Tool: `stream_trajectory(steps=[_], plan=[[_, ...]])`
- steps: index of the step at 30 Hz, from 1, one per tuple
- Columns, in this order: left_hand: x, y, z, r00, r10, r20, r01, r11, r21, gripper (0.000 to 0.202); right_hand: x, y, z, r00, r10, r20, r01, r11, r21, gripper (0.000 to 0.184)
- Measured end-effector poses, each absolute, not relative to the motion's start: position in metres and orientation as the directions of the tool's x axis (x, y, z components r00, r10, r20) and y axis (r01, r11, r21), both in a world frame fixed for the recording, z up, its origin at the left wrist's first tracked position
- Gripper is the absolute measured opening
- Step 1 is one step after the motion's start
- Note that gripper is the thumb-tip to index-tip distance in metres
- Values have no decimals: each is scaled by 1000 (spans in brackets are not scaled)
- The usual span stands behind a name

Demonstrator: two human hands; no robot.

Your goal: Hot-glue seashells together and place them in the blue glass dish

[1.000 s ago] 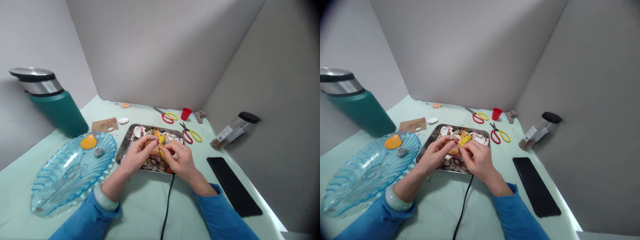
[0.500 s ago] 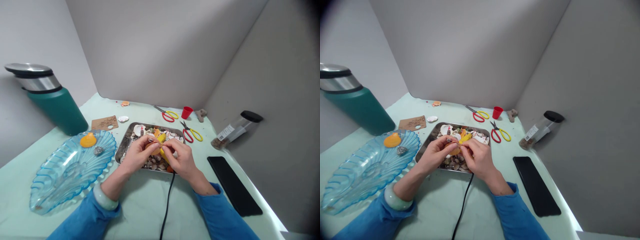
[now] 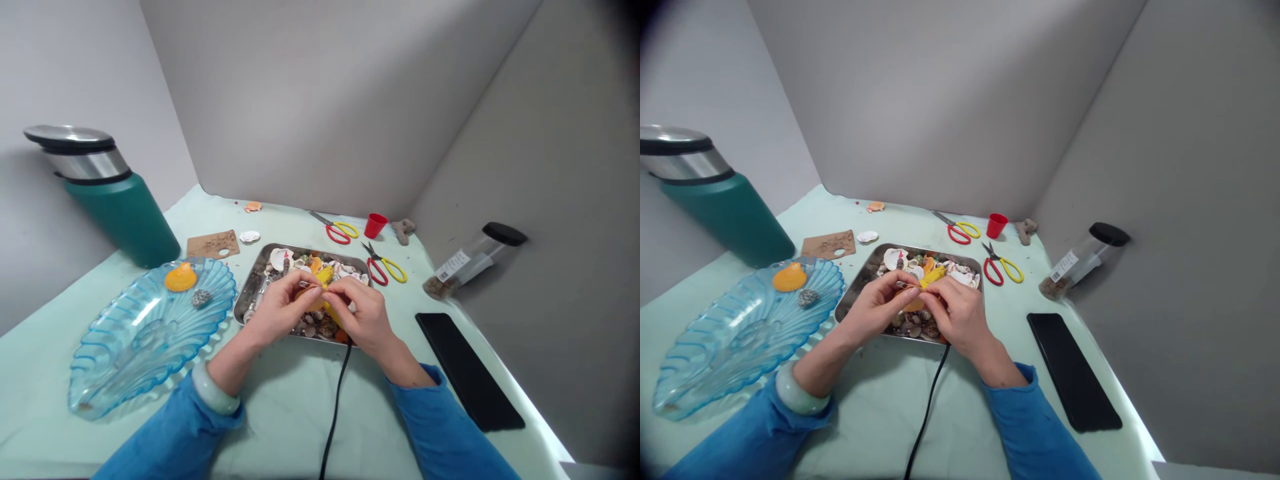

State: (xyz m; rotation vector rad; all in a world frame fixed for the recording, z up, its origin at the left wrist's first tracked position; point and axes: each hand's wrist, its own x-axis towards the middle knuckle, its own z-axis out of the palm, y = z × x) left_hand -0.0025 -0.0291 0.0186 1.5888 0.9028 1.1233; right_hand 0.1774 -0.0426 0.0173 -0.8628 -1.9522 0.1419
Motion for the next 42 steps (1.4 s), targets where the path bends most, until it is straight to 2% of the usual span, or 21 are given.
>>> stream_trajectory(steps=[11,17,23,27,37,42], plan=[[-4,-30,15,269,947,175,-22,-175,984,24,180,-42,13,-318,654,687,547,718,-431,7],[-4,-29,13,277,927,252,73,-282,957,22,180,-43,14,-314,622,717,547,736,-399,4],[-2,-29,16,261,932,251,-15,-256,966,26,179,-43,16,-293,616,731,546,736,-402,4],[-3,-29,17,283,926,250,-7,-258,966,26,179,-43,16,-288,616,733,547,734,-402,5],[-7,-29,16,306,932,196,-30,-197,980,28,178,-45,17,-328,559,761,501,786,-362,8],[-7,-30,19,337,935,110,-77,-89,993,32,178,-45,17,-324,572,754,483,785,-388,8]])
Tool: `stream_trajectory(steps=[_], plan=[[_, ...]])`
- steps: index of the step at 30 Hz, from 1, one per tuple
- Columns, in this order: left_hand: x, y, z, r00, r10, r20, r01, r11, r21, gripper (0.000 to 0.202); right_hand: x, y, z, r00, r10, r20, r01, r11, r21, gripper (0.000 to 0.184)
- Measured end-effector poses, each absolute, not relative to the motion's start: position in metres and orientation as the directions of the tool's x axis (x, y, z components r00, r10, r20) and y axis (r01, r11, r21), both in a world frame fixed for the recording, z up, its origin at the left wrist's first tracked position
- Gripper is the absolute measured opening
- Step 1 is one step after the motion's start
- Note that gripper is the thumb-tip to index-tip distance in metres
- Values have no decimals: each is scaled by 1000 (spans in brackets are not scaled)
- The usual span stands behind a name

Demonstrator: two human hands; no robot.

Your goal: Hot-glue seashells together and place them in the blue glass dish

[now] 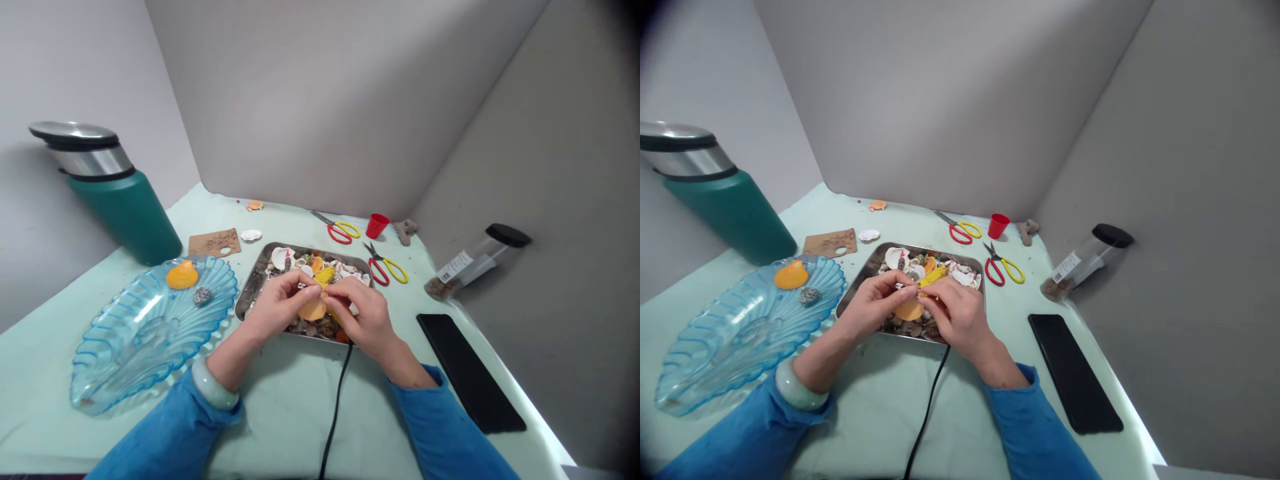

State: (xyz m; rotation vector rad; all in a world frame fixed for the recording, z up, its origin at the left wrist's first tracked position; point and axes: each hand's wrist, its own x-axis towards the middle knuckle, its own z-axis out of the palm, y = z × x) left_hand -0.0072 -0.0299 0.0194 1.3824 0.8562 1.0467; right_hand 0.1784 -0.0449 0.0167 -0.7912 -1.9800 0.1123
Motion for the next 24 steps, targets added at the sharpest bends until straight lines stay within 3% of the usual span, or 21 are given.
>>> stream_trajectory(steps=[9,24], plan=[[-3,-30,21,326,945,34,-147,15,989,36,179,-43,18,-283,587,759,494,767,-409,12],[-6,-30,19,294,955,40,-107,-8,994,33,177,-44,18,-295,617,730,526,743,-415,12]])
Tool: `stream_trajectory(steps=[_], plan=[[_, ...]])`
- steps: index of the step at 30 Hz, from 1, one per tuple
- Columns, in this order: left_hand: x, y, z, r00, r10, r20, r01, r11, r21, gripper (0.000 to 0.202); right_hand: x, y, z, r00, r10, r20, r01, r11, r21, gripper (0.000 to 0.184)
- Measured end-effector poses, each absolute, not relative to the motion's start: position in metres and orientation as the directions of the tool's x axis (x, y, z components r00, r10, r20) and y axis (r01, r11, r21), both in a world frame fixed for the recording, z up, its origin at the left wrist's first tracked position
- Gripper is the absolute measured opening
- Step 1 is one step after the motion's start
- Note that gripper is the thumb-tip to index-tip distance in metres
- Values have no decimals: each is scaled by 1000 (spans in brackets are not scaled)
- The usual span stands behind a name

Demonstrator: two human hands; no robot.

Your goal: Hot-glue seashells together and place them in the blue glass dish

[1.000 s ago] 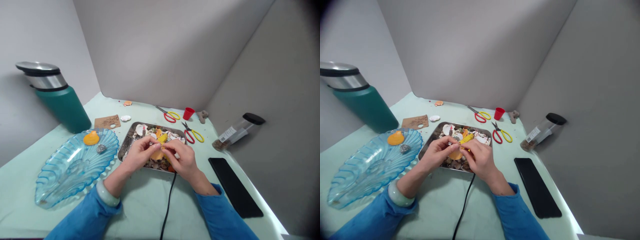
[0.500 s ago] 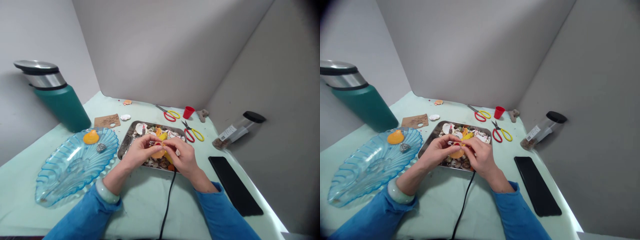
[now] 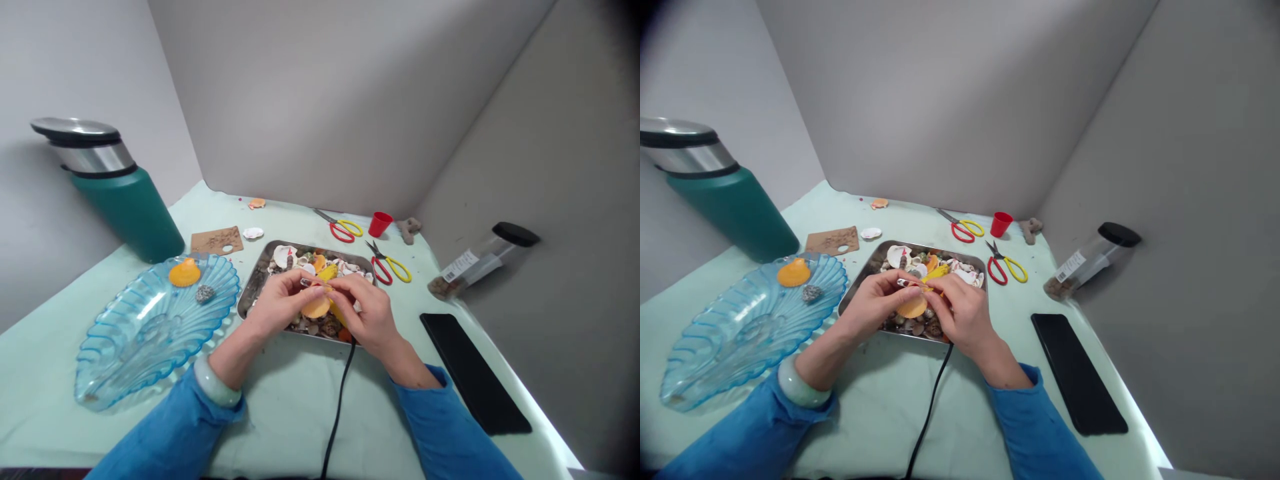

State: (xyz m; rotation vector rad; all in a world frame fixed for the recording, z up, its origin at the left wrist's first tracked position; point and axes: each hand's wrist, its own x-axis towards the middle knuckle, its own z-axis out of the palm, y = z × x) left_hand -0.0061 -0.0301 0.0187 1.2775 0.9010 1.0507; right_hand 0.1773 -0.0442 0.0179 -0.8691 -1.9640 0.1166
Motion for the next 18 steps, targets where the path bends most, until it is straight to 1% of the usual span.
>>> stream_trajectory(steps=[4,10,14,18], plan=[[-6,-30,18,300,953,38,-106,-6,994,35,177,-44,17,-304,621,723,513,746,-424,12],[-5,-29,15,334,943,4,-146,48,988,39,177,-43,16,-289,629,722,519,736,-434,11],[-5,-30,17,366,929,63,-149,-9,989,40,177,-43,17,-284,640,714,513,731,-450,11],[-5,-31,17,377,921,98,-103,-63,993,36,178,-42,18,-259,689,677,507,694,-512,12]])
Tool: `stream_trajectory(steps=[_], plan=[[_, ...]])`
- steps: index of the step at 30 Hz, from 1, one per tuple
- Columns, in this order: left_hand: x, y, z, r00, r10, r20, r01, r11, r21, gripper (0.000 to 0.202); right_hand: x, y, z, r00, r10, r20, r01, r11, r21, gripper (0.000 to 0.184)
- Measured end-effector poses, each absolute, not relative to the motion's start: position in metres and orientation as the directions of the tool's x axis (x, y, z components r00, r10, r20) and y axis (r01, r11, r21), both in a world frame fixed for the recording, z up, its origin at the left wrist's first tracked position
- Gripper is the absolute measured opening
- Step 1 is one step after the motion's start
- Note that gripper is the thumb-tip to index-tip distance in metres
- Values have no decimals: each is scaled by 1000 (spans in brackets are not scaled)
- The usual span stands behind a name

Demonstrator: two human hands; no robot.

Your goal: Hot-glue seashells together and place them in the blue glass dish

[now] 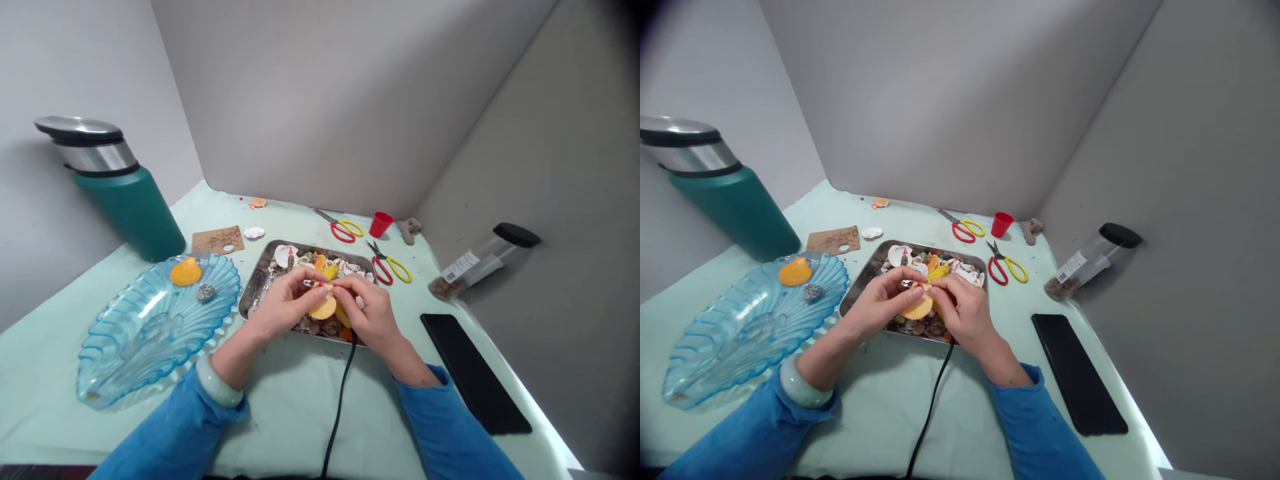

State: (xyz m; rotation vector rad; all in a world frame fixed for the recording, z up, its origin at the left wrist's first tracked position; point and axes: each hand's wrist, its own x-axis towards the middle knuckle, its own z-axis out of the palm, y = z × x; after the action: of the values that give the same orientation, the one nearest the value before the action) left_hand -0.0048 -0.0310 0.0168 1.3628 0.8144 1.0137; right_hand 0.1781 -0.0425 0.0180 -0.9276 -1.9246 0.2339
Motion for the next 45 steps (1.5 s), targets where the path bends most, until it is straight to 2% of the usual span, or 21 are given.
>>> stream_trajectory(steps=[4,8,13,23,27,36,40,45], plan=[[-3,-31,14,362,927,101,-63,-84,994,36,178,-42,18,-236,718,655,480,672,-563,12],[-2,-31,15,344,933,106,-102,-76,992,36,178,-42,18,-226,716,661,465,675,-573,10],[-2,-31,18,333,938,98,-126,-59,990,33,177,-44,18,-253,701,667,488,688,-538,9],[-5,-30,13,376,919,117,-65,-100,993,33,177,-44,19,-268,628,731,488,743,-459,10],[-5,-30,12,362,923,130,-56,-117,992,32,177,-44,19,-266,627,732,488,743,-459,10],[-1,-29,15,321,934,156,-159,-109,981,31,176,-44,19,-231,640,733,492,727,-479,9],[-3,-30,18,288,945,155,-126,-123,984,29,176,-44,18,-202,665,719,511,698,-502,3],[-4,-29,18,262,952,155,-92,-135,987,28,176,-44,18,-245,646,723,505,721,-473,5]])
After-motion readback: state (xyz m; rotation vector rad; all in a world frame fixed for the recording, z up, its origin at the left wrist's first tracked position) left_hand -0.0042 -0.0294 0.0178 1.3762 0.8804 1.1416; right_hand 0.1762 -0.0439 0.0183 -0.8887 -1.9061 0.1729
